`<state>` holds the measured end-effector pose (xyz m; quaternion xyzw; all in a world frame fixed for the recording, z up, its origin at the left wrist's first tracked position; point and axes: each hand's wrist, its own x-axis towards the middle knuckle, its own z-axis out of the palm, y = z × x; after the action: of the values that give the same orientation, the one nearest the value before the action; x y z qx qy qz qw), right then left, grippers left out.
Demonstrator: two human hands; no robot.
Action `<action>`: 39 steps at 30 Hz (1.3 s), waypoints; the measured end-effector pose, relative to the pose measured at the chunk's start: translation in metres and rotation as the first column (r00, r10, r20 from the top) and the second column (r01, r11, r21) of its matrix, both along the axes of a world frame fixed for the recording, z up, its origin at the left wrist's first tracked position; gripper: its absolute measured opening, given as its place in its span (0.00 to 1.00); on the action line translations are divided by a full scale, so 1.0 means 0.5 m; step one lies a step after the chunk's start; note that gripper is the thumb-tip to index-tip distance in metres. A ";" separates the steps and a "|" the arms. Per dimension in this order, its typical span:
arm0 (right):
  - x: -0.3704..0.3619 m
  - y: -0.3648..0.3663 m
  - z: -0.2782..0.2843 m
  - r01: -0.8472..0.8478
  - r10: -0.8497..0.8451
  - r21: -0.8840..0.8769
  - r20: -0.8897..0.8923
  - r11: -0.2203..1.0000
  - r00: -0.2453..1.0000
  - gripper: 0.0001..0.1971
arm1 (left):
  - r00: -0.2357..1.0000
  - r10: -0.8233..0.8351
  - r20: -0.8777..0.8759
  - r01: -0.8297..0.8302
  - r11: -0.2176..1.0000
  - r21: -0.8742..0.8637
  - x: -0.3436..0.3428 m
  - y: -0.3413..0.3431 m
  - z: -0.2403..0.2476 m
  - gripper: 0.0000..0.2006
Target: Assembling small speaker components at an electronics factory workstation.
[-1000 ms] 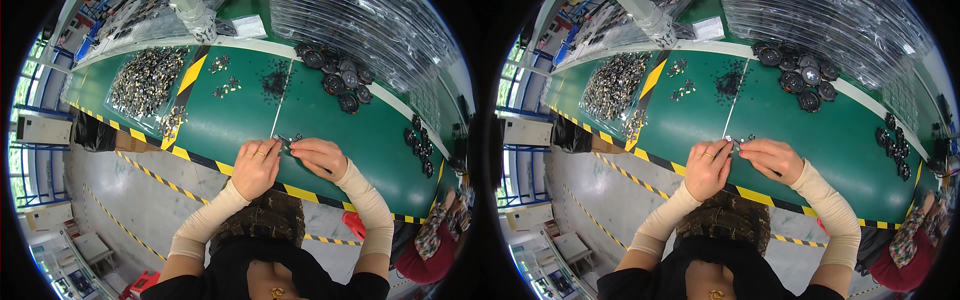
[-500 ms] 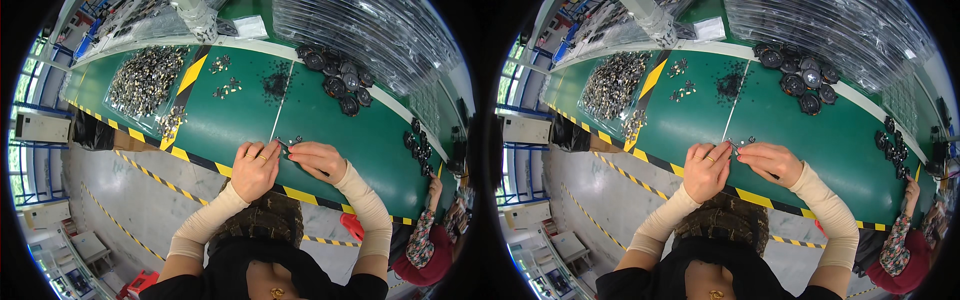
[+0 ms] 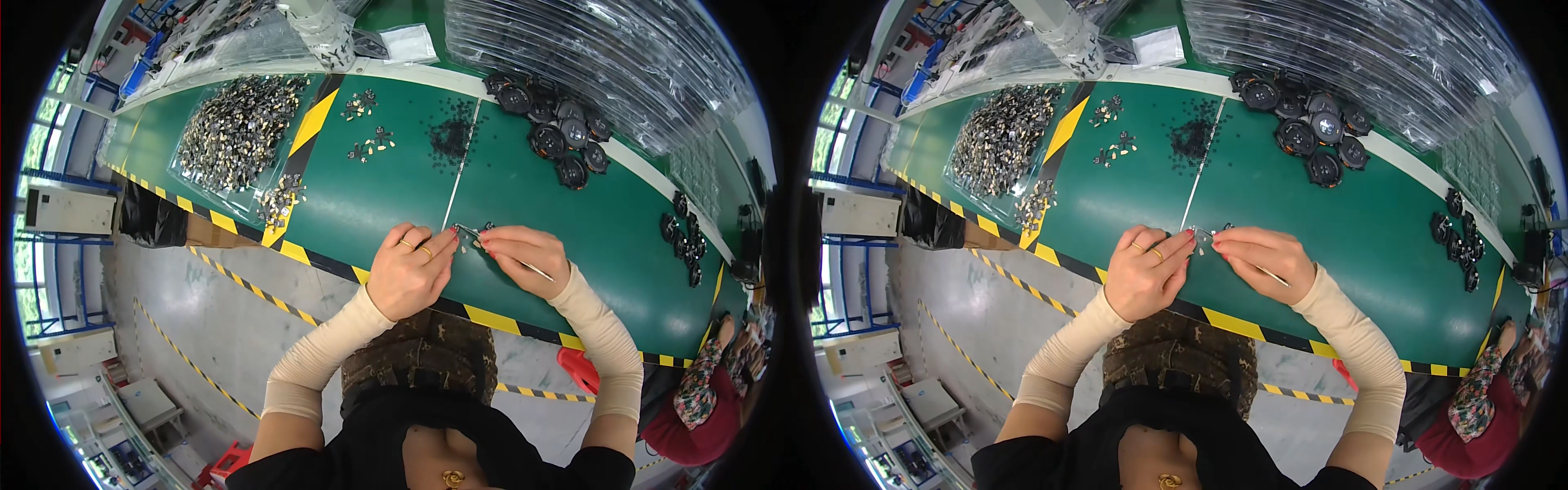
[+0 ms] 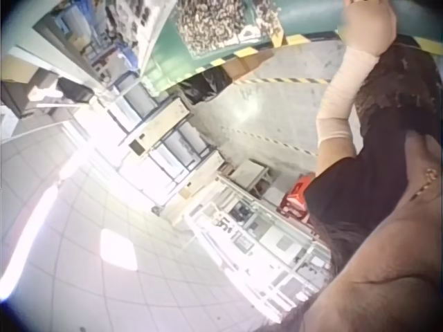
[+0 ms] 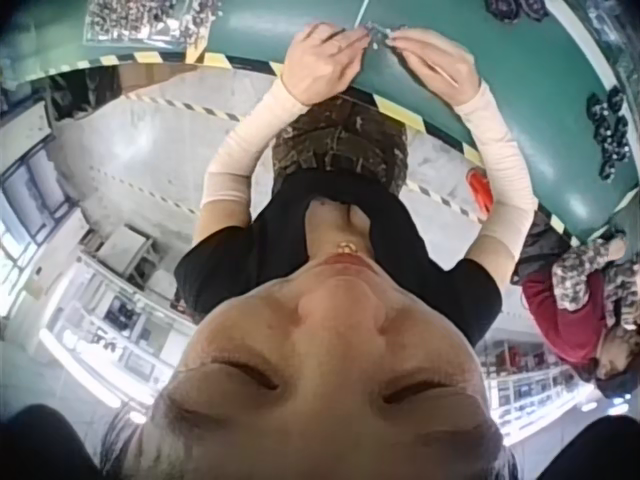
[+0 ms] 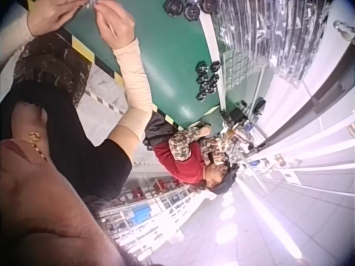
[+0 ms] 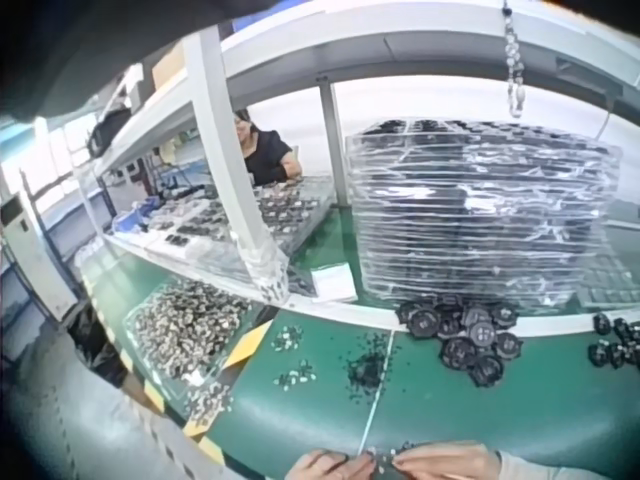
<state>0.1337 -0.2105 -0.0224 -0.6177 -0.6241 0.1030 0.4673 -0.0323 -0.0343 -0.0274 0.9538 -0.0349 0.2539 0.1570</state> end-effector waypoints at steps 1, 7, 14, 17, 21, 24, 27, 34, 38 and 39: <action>0.000 0.000 0.000 -0.005 0.005 0.002 0.002 1.000 1.000 0.11 | 1.000 0.001 0.006 -0.001 1.000 -0.011 0.001 0.001 -0.001 0.15; 0.003 0.002 0.001 0.002 -0.002 0.007 -0.016 1.000 1.000 0.12 | 1.000 -0.011 0.029 0.012 0.998 -0.054 0.005 0.008 -0.001 0.14; 0.002 0.003 0.002 0.019 -0.019 0.002 -0.017 1.000 1.000 0.11 | 0.999 -0.013 0.029 0.015 0.999 -0.049 0.004 0.007 -0.001 0.14; 0.002 0.004 0.001 0.029 -0.029 0.010 -0.034 1.000 0.999 0.11 | 0.999 -0.021 0.030 0.021 0.999 0.027 0.002 0.004 -0.004 0.14; 0.000 0.004 0.005 0.024 -0.025 -0.018 -0.050 1.000 0.998 0.11 | 0.999 -0.042 0.020 0.041 0.997 0.057 0.001 0.003 -0.001 0.16; 0.001 0.004 0.004 0.025 -0.026 -0.015 -0.051 1.000 0.998 0.10 | 0.999 -0.039 0.029 0.037 0.997 0.062 0.000 0.002 -0.005 0.16; 0.001 0.003 0.004 0.018 -0.019 -0.013 -0.078 1.000 0.997 0.10 | 0.999 -0.038 0.027 0.037 0.998 0.053 0.002 0.003 -0.007 0.16; 0.003 0.002 -0.003 0.038 -0.038 0.001 -0.080 0.999 0.996 0.10 | 0.999 -0.049 0.018 0.048 0.998 0.040 0.001 0.005 -0.005 0.16; 0.001 0.005 -0.003 0.052 -0.052 0.012 -0.061 0.999 0.997 0.10 | 0.998 -0.054 0.013 0.053 0.998 0.031 0.001 0.006 -0.004 0.16; 0.001 0.005 -0.003 0.052 -0.051 0.013 -0.059 0.999 0.997 0.10 | 0.998 -0.053 0.014 0.053 0.998 0.032 0.001 0.006 -0.004 0.16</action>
<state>0.1340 -0.2082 -0.0240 -0.6269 -0.5945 0.1046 0.4925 -0.0320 -0.0313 -0.0293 0.9529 -0.0653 0.2563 0.1485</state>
